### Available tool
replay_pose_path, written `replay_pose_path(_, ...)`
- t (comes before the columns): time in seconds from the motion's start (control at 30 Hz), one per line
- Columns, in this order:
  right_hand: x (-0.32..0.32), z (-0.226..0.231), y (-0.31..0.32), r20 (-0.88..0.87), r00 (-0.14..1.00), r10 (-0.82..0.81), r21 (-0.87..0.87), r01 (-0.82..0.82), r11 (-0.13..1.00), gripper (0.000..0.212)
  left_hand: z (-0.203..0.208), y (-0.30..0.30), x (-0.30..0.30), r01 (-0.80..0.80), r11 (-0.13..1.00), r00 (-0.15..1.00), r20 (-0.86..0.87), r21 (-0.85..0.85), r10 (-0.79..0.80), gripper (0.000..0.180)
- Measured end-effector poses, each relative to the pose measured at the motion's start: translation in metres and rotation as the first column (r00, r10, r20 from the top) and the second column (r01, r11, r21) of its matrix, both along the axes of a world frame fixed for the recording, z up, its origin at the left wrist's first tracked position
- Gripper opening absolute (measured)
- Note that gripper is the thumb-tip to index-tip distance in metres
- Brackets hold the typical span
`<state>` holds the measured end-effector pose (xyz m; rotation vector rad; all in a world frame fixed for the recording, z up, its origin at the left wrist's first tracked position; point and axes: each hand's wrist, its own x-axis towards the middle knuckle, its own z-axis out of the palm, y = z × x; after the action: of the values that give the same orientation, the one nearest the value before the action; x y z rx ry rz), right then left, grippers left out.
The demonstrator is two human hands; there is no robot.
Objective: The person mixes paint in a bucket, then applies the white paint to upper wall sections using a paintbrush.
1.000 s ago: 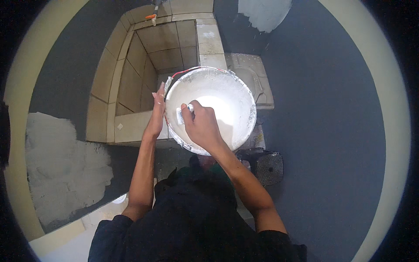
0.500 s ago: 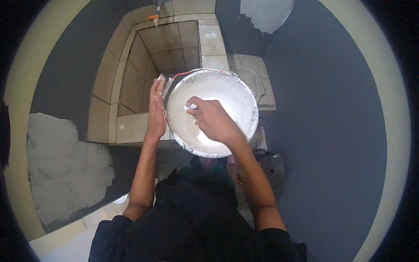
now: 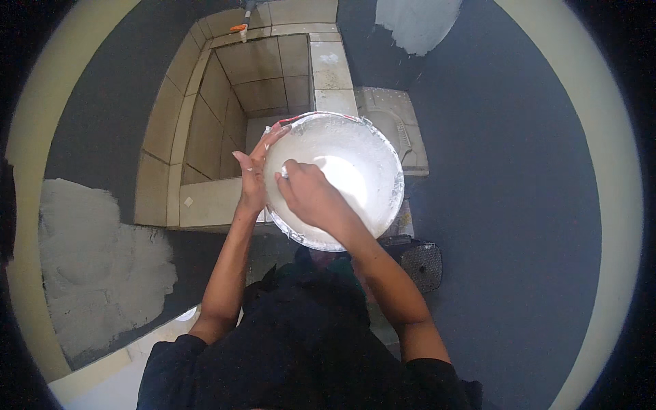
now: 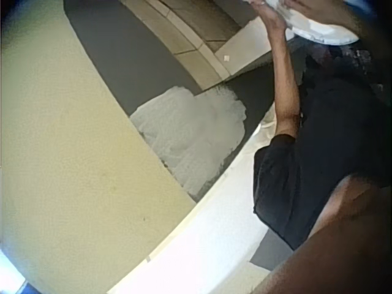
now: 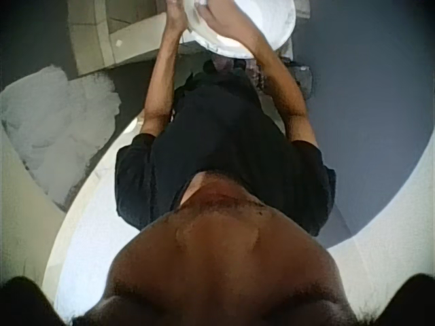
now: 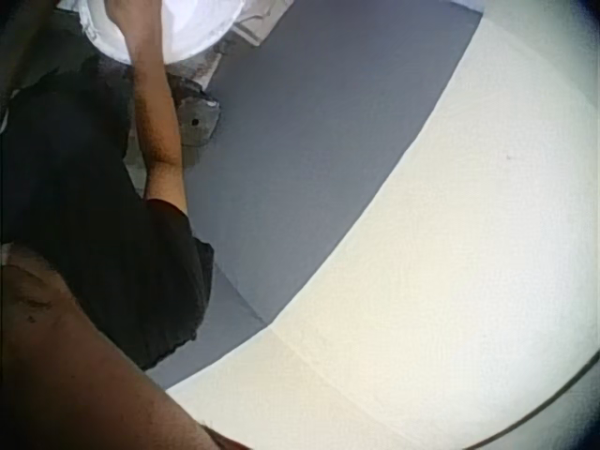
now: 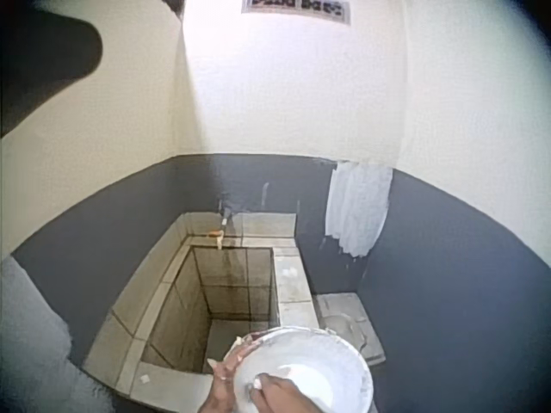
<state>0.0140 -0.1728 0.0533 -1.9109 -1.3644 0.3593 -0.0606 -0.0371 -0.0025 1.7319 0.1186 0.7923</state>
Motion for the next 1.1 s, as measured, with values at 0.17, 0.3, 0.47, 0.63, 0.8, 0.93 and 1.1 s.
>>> replay_pose_path(0.17,-0.003,-0.005,0.005,-0.036,0.998,-0.043,0.056,0.045,0.997,0.027,0.004,0.000,0.008,0.023,0.997,1.000,0.013,-0.069,-0.022,0.106)
replay_pose_path(0.3,-0.003,-0.008,0.002,-0.083,0.996,-0.029,0.071,0.035,0.997,0.025,0.000,0.004,0.011,0.046,0.999,0.999,-0.026,-0.005,-0.046,0.107)
replay_pose_path(0.47,0.000,-0.003,-0.002,-0.082,0.996,0.018,0.094,-0.011,0.995,0.023,-0.004,0.004,0.013,0.006,1.000,1.000,-0.020,0.025,-0.006,0.094)
replay_pose_path(0.63,0.028,0.003,-0.019,0.172,0.980,0.101,0.114,-0.121,0.986,0.016,-0.004,0.007,0.009,0.013,1.000,0.987,-0.158,0.027,-0.008,0.097)
replay_pose_path(0.8,0.039,0.028,-0.030,-0.352,0.934,0.065,-0.029,-0.081,0.996,0.018,0.023,0.011,0.006,0.070,0.991,0.979,-0.199,0.115,-0.047,0.092)
replay_pose_path(0.93,0.037,0.029,-0.020,-0.257,0.966,0.038,-0.087,-0.062,0.994,0.019,0.018,0.014,0.013,0.058,0.997,0.989,-0.142,0.047,-0.051,0.093)
replay_pose_path(1.1,0.028,0.004,0.003,-0.093,0.996,-0.005,-0.067,-0.001,0.998,0.022,0.011,0.013,0.017,0.085,0.994,0.988,-0.124,-0.068,-0.093,0.097)
